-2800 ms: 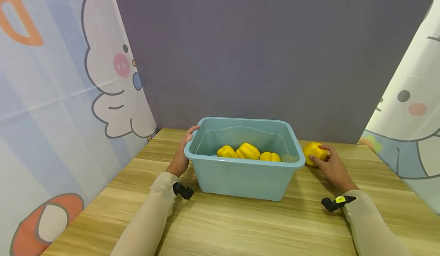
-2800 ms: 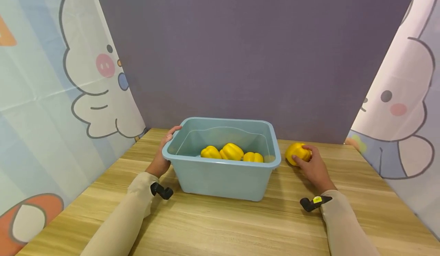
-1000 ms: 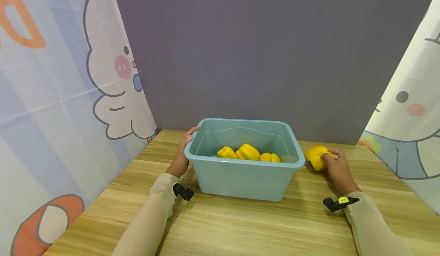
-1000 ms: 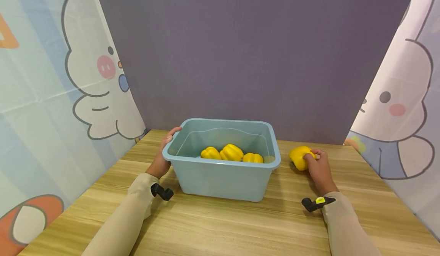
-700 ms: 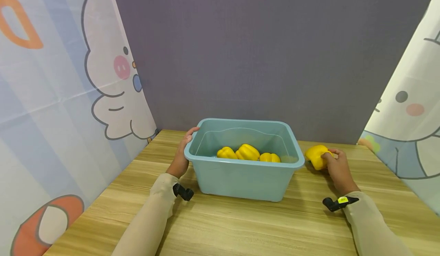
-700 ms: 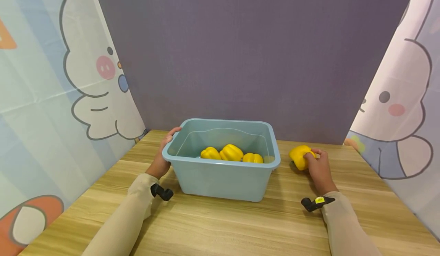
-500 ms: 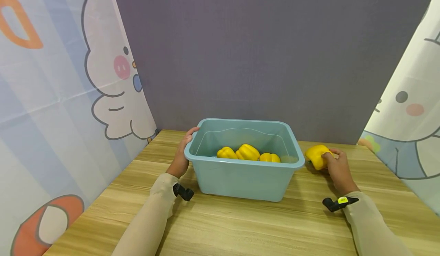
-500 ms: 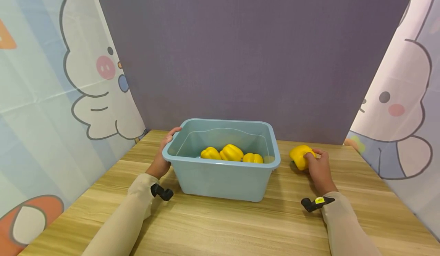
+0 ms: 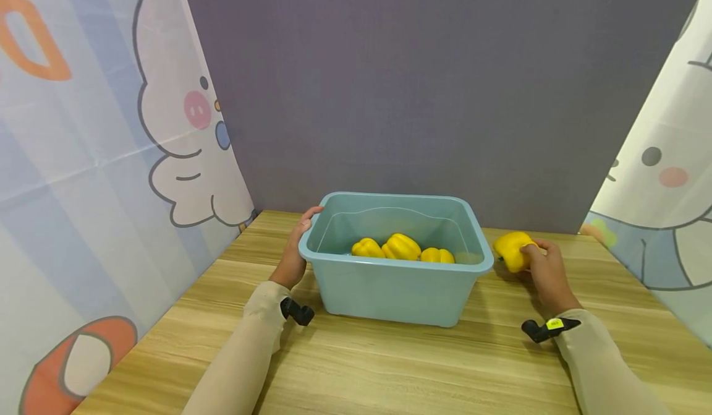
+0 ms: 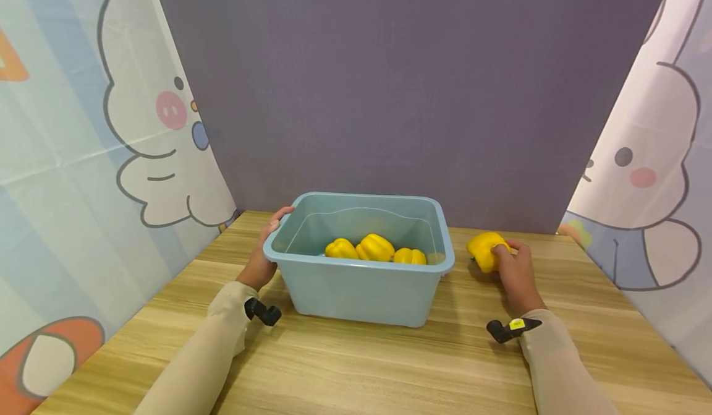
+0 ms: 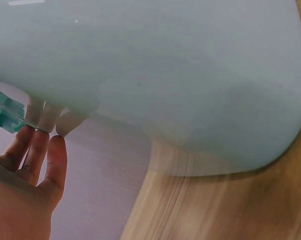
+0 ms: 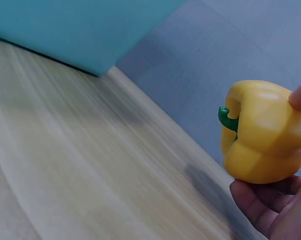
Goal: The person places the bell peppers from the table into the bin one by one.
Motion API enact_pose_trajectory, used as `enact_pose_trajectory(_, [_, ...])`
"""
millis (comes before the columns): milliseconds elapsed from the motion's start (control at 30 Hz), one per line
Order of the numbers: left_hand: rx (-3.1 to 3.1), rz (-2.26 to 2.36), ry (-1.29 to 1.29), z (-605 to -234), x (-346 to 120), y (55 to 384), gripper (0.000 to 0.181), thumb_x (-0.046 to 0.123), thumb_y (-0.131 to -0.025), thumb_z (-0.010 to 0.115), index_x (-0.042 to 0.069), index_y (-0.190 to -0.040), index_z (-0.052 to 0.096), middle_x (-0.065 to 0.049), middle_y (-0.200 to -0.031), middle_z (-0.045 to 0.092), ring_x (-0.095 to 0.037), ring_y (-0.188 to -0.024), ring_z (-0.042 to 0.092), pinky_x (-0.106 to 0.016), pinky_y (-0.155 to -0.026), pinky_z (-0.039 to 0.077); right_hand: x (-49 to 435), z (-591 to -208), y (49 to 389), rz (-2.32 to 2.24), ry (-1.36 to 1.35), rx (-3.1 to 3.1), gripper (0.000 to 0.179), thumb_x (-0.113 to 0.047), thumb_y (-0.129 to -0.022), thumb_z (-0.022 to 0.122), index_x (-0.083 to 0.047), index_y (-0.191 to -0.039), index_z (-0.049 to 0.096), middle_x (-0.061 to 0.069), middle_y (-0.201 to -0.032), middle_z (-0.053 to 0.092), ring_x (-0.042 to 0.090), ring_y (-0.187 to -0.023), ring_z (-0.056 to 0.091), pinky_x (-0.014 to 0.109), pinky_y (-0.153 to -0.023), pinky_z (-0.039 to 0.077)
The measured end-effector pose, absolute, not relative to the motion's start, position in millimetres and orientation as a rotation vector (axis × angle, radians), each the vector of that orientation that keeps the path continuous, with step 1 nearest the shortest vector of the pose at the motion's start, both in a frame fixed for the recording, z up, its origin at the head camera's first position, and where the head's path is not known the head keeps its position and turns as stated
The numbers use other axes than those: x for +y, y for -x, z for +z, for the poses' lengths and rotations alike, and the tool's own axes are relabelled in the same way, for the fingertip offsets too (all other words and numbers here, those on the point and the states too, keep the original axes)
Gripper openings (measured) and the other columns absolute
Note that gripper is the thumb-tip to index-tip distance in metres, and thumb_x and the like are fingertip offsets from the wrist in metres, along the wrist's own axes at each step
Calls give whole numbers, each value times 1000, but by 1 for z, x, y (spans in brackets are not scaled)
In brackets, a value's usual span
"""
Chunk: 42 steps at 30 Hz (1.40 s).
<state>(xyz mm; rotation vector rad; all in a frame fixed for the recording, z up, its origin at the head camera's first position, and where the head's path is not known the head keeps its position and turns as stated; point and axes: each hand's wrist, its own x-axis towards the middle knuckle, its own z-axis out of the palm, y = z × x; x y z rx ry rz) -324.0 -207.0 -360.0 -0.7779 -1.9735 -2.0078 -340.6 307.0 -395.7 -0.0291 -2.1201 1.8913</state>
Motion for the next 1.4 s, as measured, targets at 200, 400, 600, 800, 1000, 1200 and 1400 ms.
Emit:
enact_pose_trajectory(200, [-1976,-2017,768,-360,-207,323,59,46,-104,29,13,-153,33,-25,-145,38,-51,-122,40,-59,-96,39,307,-393,339,1989,31,-2042,25,-21,-103,41,-6,-123,36,16,-121,38,8,-79,58,26,-65,55])
enact_pose_trajectory(400, [-1977,-2017,768,-360,-207,323,59,47,-104,29,13,-153,33,-25,-145,38,-51,-122,39,-58,-95,39,313,-387,336,2020,-28,-2004,18,-18,-104,40,-7,-118,39,11,-110,44,8,-77,60,26,-65,56])
enact_pose_trajectory(600, [-1970,-2018,781,-359,-207,323,58,46,-105,28,14,-154,32,-25,-146,37,-51,-123,39,-57,-96,39,317,-383,335,2119,-42,-1898,11,-17,-104,40,-12,-113,41,0,-101,49,8,-74,62,26,-63,55])
enact_pose_trajectory(800, [-1970,-2014,786,-359,-207,323,58,45,-105,28,13,-154,32,-24,-146,38,-49,-122,40,-55,-95,40,316,-382,334,2165,-83,-1843,11,-15,-103,39,-12,-113,43,-7,-94,55,7,-73,63,25,-61,54])
enact_pose_trajectory(1000, [-1975,-2014,772,-360,-206,322,59,45,-105,28,13,-154,32,-24,-146,38,-51,-123,39,-55,-96,40,315,-379,331,2285,-112,-1780,13,-19,-105,36,-18,-117,41,-7,-103,51,6,-80,63,23,-66,53])
enact_pose_trajectory(1200, [-1984,-2005,748,-361,-206,322,56,44,-105,26,15,-153,33,-22,-145,40,-50,-123,39,-52,-96,41,308,-372,328,2256,-120,-1776,13,-18,-104,40,-18,-117,43,-6,-105,51,6,-79,63,23,-64,54])
enact_pose_trajectory(1400, [-1991,-1995,769,-359,-205,321,58,44,-106,25,14,-155,31,-26,-145,37,-46,-121,42,-50,-95,42,302,-371,329,2142,-200,-1789,14,-11,-103,43,-15,-116,44,-5,-102,54,6,-76,64,22,-63,54])
